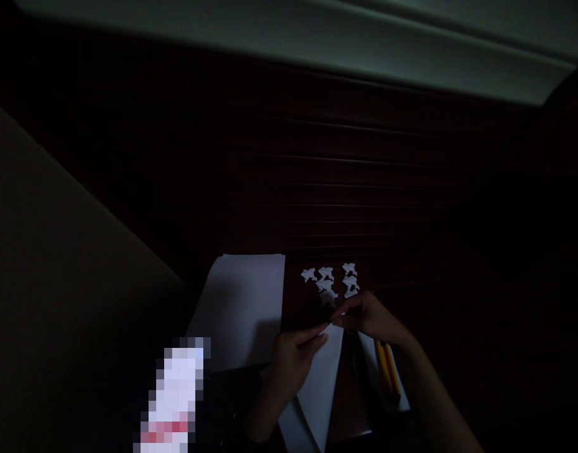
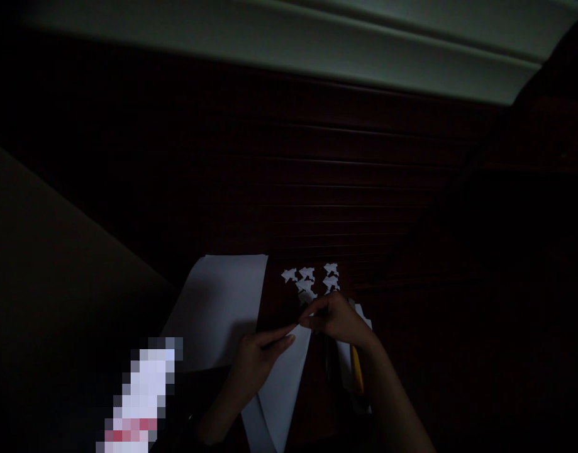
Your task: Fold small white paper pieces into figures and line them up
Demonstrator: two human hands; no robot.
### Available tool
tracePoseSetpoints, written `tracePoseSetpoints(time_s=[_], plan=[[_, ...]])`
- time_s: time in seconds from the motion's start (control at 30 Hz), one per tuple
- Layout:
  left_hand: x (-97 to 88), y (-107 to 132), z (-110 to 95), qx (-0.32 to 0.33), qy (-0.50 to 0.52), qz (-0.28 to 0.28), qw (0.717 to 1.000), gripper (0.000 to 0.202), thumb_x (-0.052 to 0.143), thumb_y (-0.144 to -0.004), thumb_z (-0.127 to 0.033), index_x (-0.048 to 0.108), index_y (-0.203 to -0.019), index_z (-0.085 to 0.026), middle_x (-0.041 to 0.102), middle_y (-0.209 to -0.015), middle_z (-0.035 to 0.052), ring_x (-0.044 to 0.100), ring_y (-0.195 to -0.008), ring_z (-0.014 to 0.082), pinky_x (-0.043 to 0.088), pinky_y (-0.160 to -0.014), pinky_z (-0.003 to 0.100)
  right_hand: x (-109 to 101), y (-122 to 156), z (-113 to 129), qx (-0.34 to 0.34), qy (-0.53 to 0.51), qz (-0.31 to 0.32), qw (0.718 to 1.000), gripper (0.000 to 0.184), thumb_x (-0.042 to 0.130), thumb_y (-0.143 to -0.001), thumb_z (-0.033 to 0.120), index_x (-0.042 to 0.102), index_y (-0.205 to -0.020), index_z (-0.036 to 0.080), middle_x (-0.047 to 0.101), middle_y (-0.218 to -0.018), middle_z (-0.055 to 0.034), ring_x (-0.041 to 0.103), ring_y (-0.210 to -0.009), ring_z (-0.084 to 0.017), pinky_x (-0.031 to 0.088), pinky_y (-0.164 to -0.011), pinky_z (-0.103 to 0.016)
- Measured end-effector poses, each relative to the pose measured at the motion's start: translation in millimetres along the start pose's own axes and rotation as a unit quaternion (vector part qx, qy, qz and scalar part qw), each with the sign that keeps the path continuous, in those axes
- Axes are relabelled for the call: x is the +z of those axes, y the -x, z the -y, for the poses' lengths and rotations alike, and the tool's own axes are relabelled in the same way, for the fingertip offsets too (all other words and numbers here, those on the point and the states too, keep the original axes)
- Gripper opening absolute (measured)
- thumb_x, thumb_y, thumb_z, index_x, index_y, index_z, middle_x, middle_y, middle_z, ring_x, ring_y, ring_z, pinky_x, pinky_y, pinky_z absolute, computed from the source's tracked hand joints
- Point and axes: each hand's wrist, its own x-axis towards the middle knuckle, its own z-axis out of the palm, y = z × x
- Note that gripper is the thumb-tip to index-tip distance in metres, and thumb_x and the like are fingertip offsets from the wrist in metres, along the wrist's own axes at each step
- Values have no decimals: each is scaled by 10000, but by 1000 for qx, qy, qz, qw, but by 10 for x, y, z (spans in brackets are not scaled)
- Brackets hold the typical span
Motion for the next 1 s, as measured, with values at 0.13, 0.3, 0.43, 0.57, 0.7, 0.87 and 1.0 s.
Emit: tracePoseSetpoints(time_s=[0.13, 0.3, 0.43, 0.57, 0.7, 0.87, 1.0], plan=[[-4, 2, 1, 0, -2, 1, 1000, 224, 632, -758, -305, 705, -965, -259, 705, -992, 13, 661, -930, 226, 504, -881, 365, 32, -31, -41, -2, -18, -24, 1000, 121, 687, -695, 293, 735, -737, 191, 689, -706, -27, 586, -625, -164, 437, -575, -276], [-17, 0, 1, -5, -11, -14, 1000, 234, 619, -768, -309, 707, -971, -232, 705, -1002, 23, 652, -951, 225, 491, -898, 354, 116, -83, -82, -2, -57, -93, 994, 165, 734, -643, 292, 725, -771, 189, 645, -678, -12, 548, -613, -142, 405, -555, -255], [-30, -9, 4, -11, -25, -40, 999, 234, 615, -774, -304, 702, -982, -240, 708, -994, 16, 661, -929, 215, 508, -874, 330, 241, -113, -64, 12, -112, -151, 982, 245, 757, -614, 291, 701, -836, 203, 599, -629, 19, 512, -556, -119, 378, -526, -243], [-40, -12, 1, -9, -36, -71, 997, 233, 611, -783, -305, 698, -993, -253, 709, -999, 8, 660, -929, 208, 511, -868, 318, 384, -142, -28, 40, -200, -200, 958, 296, 772, -602, 307, 678, -859, 194, 582, -603, 30, 503, -514, -105, 377, -507, -239], [-39, -13, 3, 0, -43, -84, 996, 214, 614, -783, -312, 705, -971, -266, 715, -982, 0, 667, -906, 201, 530, -825, 295, 442, -159, -12, 49, -229, -228, 945, 312, 796, -569, 320, 688, -828, 181, 599, -604, 18, 521, -519, -110, 400, -520, -248], [-30, -6, 2, 14, -44, -79, 996, 218, 606, -793, -308, 697, -989, -279, 712, -993, -7, 665, -911, 192, 529, -822, 282, 413, -148, -10, 64, -234, -234, 941, 293, 813, -540, 309, 701, -771, 167, 611, -586, 7, 547, -526, -123, 420, -520, -254], [-23, 2, 14, 18, -35, -80, 996, 217, 609, -789, -297, 699, -986, -275, 710, -998, -4, 664, -915, 193, 528, -828, 284, 399, -144, 5, 58, -245, -234, 939, 283, 823, -521, 283, 701, -748, 166, 622, -585, 10, 559, -528, -123, 431, -527, -250]])
